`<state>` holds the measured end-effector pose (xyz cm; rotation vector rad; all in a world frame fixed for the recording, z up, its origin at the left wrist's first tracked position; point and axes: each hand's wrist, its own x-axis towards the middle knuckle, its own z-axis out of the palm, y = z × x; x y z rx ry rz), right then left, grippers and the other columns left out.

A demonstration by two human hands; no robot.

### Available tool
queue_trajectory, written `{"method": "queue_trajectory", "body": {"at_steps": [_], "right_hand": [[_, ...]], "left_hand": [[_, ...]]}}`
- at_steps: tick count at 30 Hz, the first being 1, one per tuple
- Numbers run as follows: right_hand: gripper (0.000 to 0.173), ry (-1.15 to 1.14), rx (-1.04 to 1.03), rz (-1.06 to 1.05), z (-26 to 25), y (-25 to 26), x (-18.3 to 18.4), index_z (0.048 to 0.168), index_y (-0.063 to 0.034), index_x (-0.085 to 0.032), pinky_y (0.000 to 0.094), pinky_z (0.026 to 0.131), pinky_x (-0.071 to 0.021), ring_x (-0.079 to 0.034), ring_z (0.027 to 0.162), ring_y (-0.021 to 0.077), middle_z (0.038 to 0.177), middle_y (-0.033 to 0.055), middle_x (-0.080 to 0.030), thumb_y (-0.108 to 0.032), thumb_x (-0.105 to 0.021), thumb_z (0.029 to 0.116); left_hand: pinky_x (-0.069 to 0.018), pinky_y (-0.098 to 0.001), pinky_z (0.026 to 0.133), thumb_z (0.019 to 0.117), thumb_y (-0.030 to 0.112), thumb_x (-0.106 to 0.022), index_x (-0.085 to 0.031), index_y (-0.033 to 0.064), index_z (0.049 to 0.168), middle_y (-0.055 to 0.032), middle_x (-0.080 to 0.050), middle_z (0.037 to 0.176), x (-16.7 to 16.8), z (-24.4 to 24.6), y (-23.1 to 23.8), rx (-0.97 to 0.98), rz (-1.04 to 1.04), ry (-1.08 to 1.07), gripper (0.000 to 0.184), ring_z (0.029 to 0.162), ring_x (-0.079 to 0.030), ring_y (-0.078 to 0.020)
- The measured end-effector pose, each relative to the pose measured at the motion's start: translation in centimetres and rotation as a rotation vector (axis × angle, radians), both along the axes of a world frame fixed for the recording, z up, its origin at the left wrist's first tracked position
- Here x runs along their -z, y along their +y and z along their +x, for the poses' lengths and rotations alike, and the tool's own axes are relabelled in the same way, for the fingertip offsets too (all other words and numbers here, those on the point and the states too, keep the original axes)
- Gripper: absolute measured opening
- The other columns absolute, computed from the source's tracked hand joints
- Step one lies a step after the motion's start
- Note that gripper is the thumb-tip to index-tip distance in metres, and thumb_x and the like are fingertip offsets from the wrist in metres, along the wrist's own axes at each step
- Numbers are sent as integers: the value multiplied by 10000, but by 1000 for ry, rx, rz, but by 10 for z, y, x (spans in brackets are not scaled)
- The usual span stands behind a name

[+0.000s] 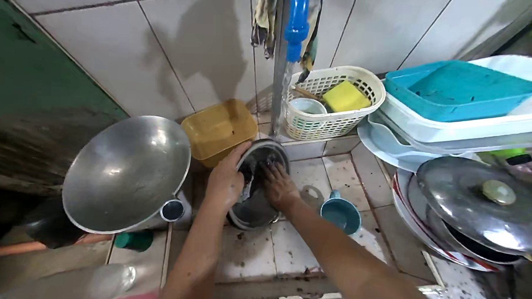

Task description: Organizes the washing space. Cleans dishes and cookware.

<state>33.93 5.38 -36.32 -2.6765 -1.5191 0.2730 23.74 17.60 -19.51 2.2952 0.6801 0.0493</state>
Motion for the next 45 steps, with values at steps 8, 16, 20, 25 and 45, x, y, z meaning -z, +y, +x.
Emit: {"method": "queue_trajectory", "body": {"at_steps": [8, 16, 20, 25, 45], "right_hand": [[485, 1173, 460, 908, -144, 14, -91, 1306, 21, -605, 422, 1029, -507, -601, 1183, 237, 1283, 182, -611, -267, -261, 1122], [517, 263, -4, 161, -62, -48, -5, 1367, -95, -647, 563, 1257, -233, -470, 1429, 350, 1440, 162, -592, -92, -764, 864], [414, 335, 93, 172, -87, -34, -19, 1289, -93, -694, 544, 1139, -405, -578, 1281, 369, 1315, 174, -654, -118, -747, 879], [366, 814, 377, 189, -123, 0, -105, 1283, -28, -655, 537, 995, -525, -645, 1175, 343, 1273, 185, -656, -184, -683, 954], [430, 736, 187, 24, -102, -5, -76, 1295, -70, -658, 579, 1049, -481, -592, 1254, 365, 1337, 175, -625, -208, -733, 895]], "left_hand": [[-413, -527, 1116, 924, -99, -470, -516, 286, 1499, 0, -535, 1510, 14, -13, -5, -60, -9, -144, 693, 1389, -499, -203], [-450, -498, 1101, 918, -115, -505, -497, 324, 1509, 20, -539, 1506, 15, 2, 20, -13, -91, -85, 736, 1365, -524, -177], [-380, -498, 1169, 967, 118, -672, -360, 154, 1573, -131, -411, 1583, 27, -19, 23, -50, 22, -248, 682, 1446, -420, -269], [-326, -491, 1206, 944, 325, -683, -180, 137, 1635, -104, -259, 1670, 54, -75, -31, -154, 30, -302, 876, 1513, -310, -240], [-421, -481, 1138, 972, 136, -663, -326, 117, 1586, -121, -413, 1585, 51, -54, -10, -156, 56, -309, 700, 1408, -470, -249]]}}
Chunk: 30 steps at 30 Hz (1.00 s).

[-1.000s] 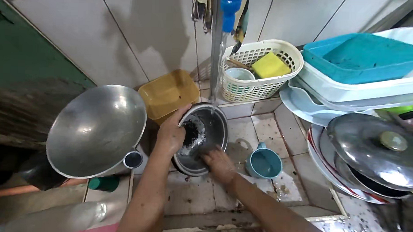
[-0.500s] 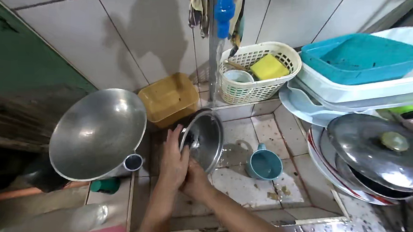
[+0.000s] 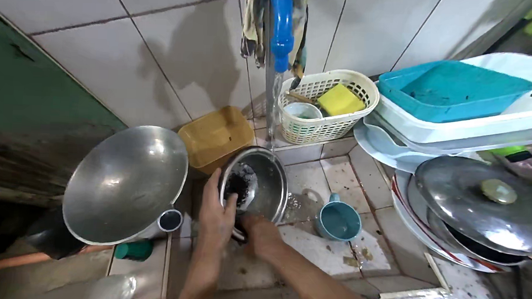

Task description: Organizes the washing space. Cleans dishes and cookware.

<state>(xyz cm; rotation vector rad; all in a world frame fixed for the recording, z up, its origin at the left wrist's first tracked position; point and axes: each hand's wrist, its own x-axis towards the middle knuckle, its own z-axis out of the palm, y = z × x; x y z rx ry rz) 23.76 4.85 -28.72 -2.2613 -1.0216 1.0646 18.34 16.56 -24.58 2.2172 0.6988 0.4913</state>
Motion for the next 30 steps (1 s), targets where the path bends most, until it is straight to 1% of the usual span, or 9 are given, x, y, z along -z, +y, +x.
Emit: {"method": "queue_trajectory", "body": {"at_steps": [3, 6, 9, 12, 15, 18, 22, 27, 30], "right_hand": [[376, 338, 204, 330, -13, 6, -23, 1228, -21, -662, 512, 949, -539, -664, 1073, 294, 1154, 174, -682, -165, -753, 892], [434, 620, 243, 594, -19, -2, -10, 1356, -19, -592, 378, 978, -543, -653, 1093, 179, 1242, 142, -656, -190, -688, 969], [398, 146, -59, 417, 18, -19, 36, 1336, -34, -666, 439, 1190, -384, -546, 1366, 244, 1419, 138, -621, -284, -476, 1092], [390, -481, -329, 124, 96, -18, 64, 1416, -111, -618, 566, 1262, -196, -374, 1495, 361, 1554, 150, -494, -119, -527, 1036], [501, -806, -339, 68, 136, -3, 38, 1533, -3, -444, 459, 1291, -124, -243, 1568, 307, 1667, 132, -329, 0, -451, 1032], [496, -943, -256, 23, 120, -7, 38, 1494, -3, -501, 517, 1284, -114, -220, 1576, 296, 1674, 111, -321, 41, -493, 1000], [402, -529, 67, 51, 37, -13, 58, 1397, -56, -627, 632, 1241, -194, -390, 1487, 369, 1515, 179, -533, -231, -481, 1066], [408, 532, 346, 492, -10, -17, -6, 1403, -51, -599, 429, 1073, -484, -598, 1250, 240, 1385, 153, -604, -267, -472, 1082], [395, 513, 380, 552, -11, -41, -18, 1376, -107, -618, 331, 987, -552, -653, 1143, 118, 1320, 61, -655, -107, -621, 981]], "left_hand": [[-371, -484, 1174, 975, 51, -589, -333, 105, 1589, -125, -383, 1610, 1, -12, -19, -63, -12, -36, 668, 1457, -412, -257], [-449, -530, 1091, 971, -60, -501, -456, 189, 1533, -87, -515, 1518, -33, 8, -5, -9, -35, 138, 616, 1353, -534, -260], [-423, -543, 1114, 966, -88, -490, -438, 290, 1549, -46, -521, 1520, -56, 40, 11, 133, -47, 338, 697, 1385, -508, -250], [-422, -551, 1116, 961, -94, -505, -425, 270, 1558, -86, -533, 1503, -65, 66, 14, 244, 7, 431, 704, 1379, -513, -286], [-425, -571, 1101, 972, -85, -504, -412, 264, 1567, -109, -557, 1478, -67, 79, 16, 305, 70, 479, 695, 1357, -532, -320], [-424, -563, 1104, 973, -95, -500, -431, 263, 1556, -94, -558, 1480, -65, 80, 19, 302, 50, 456, 688, 1360, -532, -308], [-430, -526, 1118, 967, -93, -494, -446, 280, 1550, -55, -552, 1494, -53, 72, 23, 230, -4, 360, 694, 1367, -532, -250], [-473, -592, 1033, 966, -43, -529, -437, 182, 1531, -176, -602, 1384, -55, 61, 19, 79, -33, 385, 615, 1272, -588, -360], [-500, -588, 989, 975, -19, -534, -482, 109, 1468, -207, -619, 1325, -59, 55, 4, 22, -97, 404, 512, 1207, -615, -375]]}}
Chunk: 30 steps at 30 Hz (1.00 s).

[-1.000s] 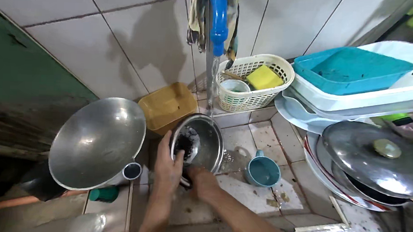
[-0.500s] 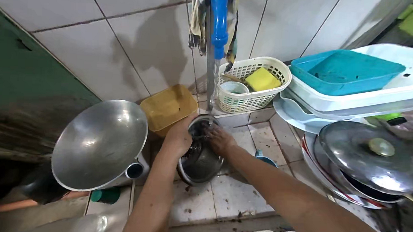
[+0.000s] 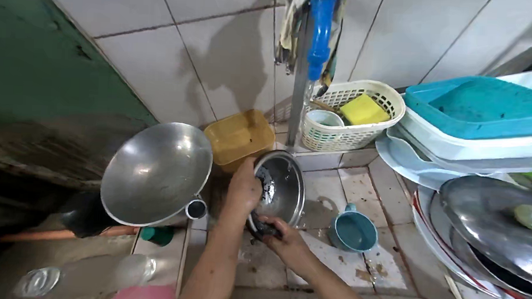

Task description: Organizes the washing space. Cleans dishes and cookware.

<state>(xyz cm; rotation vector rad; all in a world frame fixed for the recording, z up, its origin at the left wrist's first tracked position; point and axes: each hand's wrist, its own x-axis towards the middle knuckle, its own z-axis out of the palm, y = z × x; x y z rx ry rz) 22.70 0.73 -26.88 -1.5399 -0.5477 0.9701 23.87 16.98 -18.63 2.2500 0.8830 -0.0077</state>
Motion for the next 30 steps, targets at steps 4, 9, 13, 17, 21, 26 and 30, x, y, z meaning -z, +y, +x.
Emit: {"method": "queue_trajectory", "body": {"at_steps": [4, 9, 13, 17, 21, 26, 30], "right_hand": [[366, -13, 137, -46, -3, -36, 9, 1318, -38, -635, 309, 846, -592, -692, 967, 123, 1187, 82, -697, -97, -600, 959], [396, -67, 305, -57, 2, -73, 11, 1324, -6, -617, 326, 778, -597, -690, 905, 140, 1159, 108, -693, -59, -583, 933], [411, -172, 295, -61, 7, -89, -4, 1321, 15, -611, 328, 817, -585, -682, 945, 133, 1172, 121, -688, -67, -597, 919], [414, -226, 340, -46, 12, -105, -26, 1337, 16, -598, 315, 834, -579, -668, 972, 117, 1210, 125, -665, -60, -588, 930], [426, -295, 457, -17, 24, -133, -43, 1347, 23, -586, 335, 903, -580, -665, 1072, 129, 1283, 142, -640, -76, -559, 933], [412, -362, 636, 43, 41, -177, -66, 1342, 35, -570, 308, 828, -606, -681, 991, 102, 1211, 101, -654, -70, -551, 944], [573, -444, 787, -142, 59, -210, -80, 1436, -66, -548, 381, 811, -605, -687, 974, 176, 1195, 128, -667, -151, -732, 900]], "left_hand": [[-301, -554, 1207, 964, -51, -539, -489, 57, 1482, -144, -505, 1520, 2, -15, -29, 144, 113, -172, 531, 1433, -449, -307], [-318, -587, 1188, 934, -23, -598, -670, 26, 1152, -118, -603, 1429, -9, -48, -49, 444, 615, -680, 234, 1416, -486, -299], [-358, -539, 1181, 1004, 79, -583, -654, 100, 1145, -64, -612, 1432, -54, -71, -39, 545, 903, -788, 159, 1414, -494, -267], [-261, -585, 1210, 959, -44, -536, -672, 65, 1166, -73, -635, 1406, -90, -87, -2, 253, 957, -834, 271, 1429, -476, -271], [-450, -484, 1105, 924, -84, -531, -451, 42, 1489, -161, -542, 1462, -95, -94, 63, -377, 421, -720, 584, 1341, -535, -272], [-543, -571, 859, 869, -76, -624, -286, 88, 1534, -254, -492, 1400, -32, -105, 122, -993, -172, -935, 764, 1132, -587, -379], [-520, -534, 934, 889, -33, -658, -301, 59, 1549, -208, -464, 1464, 0, -121, 122, -1048, -237, -892, 756, 1217, -542, -324]]}}
